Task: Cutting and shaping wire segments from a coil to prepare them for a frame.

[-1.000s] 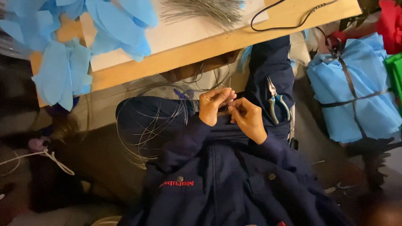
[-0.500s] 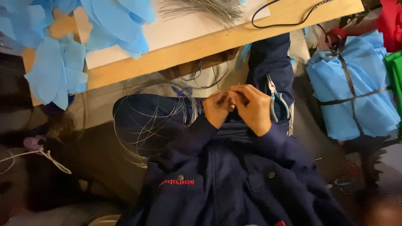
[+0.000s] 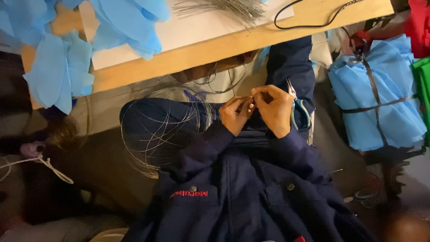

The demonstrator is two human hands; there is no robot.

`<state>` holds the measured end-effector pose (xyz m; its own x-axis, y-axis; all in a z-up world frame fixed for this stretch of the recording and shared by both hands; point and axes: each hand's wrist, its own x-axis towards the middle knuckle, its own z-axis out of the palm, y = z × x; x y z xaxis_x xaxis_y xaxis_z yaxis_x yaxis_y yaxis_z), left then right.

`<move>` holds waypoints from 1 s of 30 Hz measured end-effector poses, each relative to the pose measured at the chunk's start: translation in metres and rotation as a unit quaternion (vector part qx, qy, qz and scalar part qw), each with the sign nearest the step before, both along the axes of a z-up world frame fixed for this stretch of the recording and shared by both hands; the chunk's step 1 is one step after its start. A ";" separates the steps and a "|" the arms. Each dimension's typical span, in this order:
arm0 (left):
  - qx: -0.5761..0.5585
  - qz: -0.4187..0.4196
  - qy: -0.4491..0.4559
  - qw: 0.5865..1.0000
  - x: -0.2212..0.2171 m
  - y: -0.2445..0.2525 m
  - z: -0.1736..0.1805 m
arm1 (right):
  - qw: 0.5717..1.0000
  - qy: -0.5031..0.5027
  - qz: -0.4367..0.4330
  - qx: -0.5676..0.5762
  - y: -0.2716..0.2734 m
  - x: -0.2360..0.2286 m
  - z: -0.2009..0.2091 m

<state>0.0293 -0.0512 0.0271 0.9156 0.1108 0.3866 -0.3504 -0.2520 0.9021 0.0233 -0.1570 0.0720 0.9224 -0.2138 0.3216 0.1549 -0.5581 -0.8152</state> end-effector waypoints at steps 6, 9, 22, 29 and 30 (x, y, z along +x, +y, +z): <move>-0.001 -0.016 -0.023 1.000 -0.001 0.002 0.009 | 0.988 0.064 0.017 0.143 -0.008 0.004 -0.006; 0.019 -0.019 -0.031 0.999 0.000 0.003 0.012 | 0.977 0.074 0.028 0.196 -0.010 0.005 -0.007; -0.240 -0.120 0.202 0.942 0.009 0.013 -0.021 | 0.950 0.102 0.067 0.287 -0.017 0.002 -0.032; -0.155 -0.115 0.235 0.953 0.005 0.010 -0.017 | 0.951 0.087 0.079 0.286 -0.008 0.007 -0.039; -0.208 -0.136 0.285 0.926 0.007 0.013 -0.019 | 0.951 0.074 0.091 0.286 -0.007 0.007 -0.034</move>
